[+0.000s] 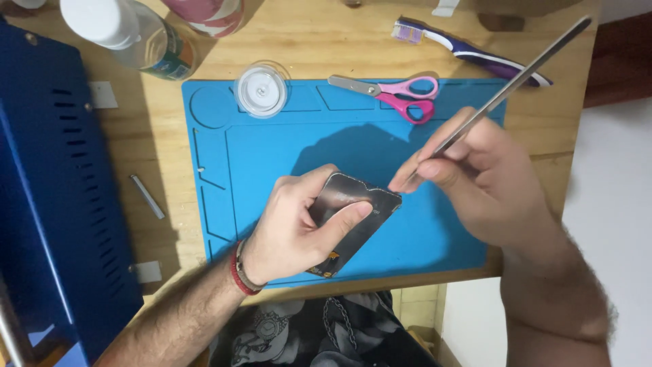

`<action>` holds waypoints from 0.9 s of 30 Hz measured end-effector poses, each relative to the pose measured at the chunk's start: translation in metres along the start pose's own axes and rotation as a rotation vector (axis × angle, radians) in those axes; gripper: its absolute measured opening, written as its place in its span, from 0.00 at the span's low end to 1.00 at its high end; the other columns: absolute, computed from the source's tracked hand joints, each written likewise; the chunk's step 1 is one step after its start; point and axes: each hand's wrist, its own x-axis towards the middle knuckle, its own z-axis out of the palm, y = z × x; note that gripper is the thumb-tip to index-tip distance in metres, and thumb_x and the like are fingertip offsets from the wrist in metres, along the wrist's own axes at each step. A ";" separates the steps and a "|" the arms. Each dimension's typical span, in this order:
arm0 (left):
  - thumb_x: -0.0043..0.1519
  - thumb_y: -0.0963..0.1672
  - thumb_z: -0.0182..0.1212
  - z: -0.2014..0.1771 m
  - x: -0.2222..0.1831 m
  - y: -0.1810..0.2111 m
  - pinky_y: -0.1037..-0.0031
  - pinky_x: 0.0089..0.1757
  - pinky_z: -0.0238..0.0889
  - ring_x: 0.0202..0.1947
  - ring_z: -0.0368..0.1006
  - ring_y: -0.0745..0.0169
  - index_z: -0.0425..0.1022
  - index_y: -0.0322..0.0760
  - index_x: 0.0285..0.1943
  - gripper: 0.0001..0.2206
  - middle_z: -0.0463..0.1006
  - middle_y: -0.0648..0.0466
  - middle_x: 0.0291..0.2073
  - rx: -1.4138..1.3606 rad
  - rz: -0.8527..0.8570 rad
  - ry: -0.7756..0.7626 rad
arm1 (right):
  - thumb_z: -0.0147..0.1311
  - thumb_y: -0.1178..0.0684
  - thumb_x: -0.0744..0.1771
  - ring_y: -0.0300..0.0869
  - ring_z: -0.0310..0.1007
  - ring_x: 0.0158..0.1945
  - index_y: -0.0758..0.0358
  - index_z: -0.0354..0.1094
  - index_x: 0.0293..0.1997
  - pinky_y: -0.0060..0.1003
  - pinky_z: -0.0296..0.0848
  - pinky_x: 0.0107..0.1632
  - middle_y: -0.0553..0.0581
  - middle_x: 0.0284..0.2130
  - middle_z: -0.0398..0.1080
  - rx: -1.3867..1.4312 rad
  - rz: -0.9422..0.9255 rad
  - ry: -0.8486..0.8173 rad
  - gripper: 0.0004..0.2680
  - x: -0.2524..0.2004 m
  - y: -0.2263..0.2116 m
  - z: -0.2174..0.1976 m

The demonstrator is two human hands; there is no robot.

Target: Repairing a smartphone screen by prying the display assembly and cleaning the edges with a brush.

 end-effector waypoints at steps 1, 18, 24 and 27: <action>0.69 0.43 0.68 0.000 0.000 -0.001 0.76 0.25 0.56 0.24 0.60 0.76 0.71 0.38 0.36 0.11 0.76 0.64 0.23 0.001 0.000 0.003 | 0.50 0.56 0.74 0.51 0.90 0.41 0.66 0.62 0.46 0.37 0.88 0.44 0.69 0.36 0.82 0.000 -0.002 -0.003 0.04 0.000 0.000 0.001; 0.69 0.47 0.65 -0.004 0.002 0.000 0.76 0.24 0.57 0.22 0.60 0.72 0.70 0.40 0.36 0.12 0.80 0.64 0.25 0.005 -0.024 -0.057 | 0.56 0.53 0.72 0.44 0.84 0.35 0.68 0.72 0.40 0.30 0.83 0.38 0.61 0.35 0.79 -0.075 -0.105 0.043 0.08 0.001 0.012 0.013; 0.70 0.46 0.65 -0.004 0.003 -0.001 0.76 0.24 0.57 0.23 0.58 0.70 0.71 0.39 0.38 0.10 0.86 0.63 0.29 -0.007 0.011 -0.070 | 0.55 0.55 0.72 0.40 0.79 0.31 0.67 0.71 0.41 0.29 0.79 0.37 0.61 0.35 0.80 -0.055 -0.109 0.038 0.06 0.001 0.017 0.016; 0.70 0.47 0.64 -0.006 0.005 0.001 0.77 0.26 0.63 0.25 0.66 0.73 0.77 0.39 0.43 0.08 0.89 0.62 0.33 -0.011 -0.004 -0.093 | 0.55 0.56 0.73 0.41 0.80 0.32 0.67 0.70 0.41 0.29 0.80 0.38 0.61 0.35 0.80 -0.080 -0.121 0.030 0.06 0.001 0.021 0.015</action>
